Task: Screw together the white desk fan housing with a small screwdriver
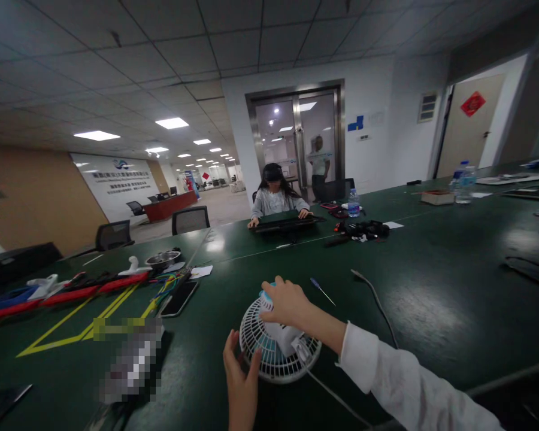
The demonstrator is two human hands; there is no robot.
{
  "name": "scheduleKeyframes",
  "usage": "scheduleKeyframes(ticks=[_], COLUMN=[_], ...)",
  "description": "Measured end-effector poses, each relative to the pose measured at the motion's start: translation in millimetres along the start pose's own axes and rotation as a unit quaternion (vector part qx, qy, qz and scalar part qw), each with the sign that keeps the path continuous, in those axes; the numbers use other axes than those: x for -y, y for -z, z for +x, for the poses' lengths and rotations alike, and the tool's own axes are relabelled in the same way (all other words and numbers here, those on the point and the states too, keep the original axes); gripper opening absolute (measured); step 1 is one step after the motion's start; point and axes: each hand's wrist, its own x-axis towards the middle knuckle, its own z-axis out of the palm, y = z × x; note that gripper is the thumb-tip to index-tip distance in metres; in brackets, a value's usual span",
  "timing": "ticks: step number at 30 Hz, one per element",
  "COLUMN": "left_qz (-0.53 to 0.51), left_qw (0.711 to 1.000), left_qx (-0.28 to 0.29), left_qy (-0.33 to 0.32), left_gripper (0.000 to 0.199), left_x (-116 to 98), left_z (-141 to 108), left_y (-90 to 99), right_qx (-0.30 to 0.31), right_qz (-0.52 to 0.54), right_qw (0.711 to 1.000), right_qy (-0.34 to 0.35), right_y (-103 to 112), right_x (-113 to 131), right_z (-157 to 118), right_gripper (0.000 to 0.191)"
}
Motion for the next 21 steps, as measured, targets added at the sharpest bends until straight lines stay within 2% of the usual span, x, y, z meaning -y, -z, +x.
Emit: scheduleKeyframes(ticks=[4,7,9,12,16,18,21], left_qz=[-0.029,-0.099,-0.139,-0.181,-0.222,-0.241,-0.256], left_qw=[0.997,0.986,0.979,0.974,0.972,0.969,0.963], left_qx=[-0.021,0.005,0.021,0.014,0.001,0.021,0.08], left_qy=[0.068,0.133,0.15,0.133,0.077,0.044,-0.003], left_gripper=[0.058,0.059,0.067,0.079,0.079,0.079,0.075], left_x=[0,-4,-8,-15,-32,-45,-67], left_z=[-8,-17,-24,-32,-37,-39,-41], left_y=[-4.3,-19.8,-33.9,-56.3,-85.9,-103.1,-133.8], right_qx=[-0.028,-0.059,-0.081,-0.122,-0.189,-0.228,-0.289], right_qz=[0.024,0.046,0.063,0.099,0.173,0.217,0.282], right_qw=[0.999,0.996,0.993,0.984,0.959,0.938,0.892], right_qy=[-0.023,-0.047,-0.064,-0.089,-0.122,-0.143,-0.202], right_y=[1,0,0,1,8,12,15], right_x=[-19,-35,-45,-62,-99,-124,-164], right_z=[-6,-14,-19,-28,-40,-49,-63], right_gripper=[0.057,0.055,0.053,0.05,0.043,0.039,0.039])
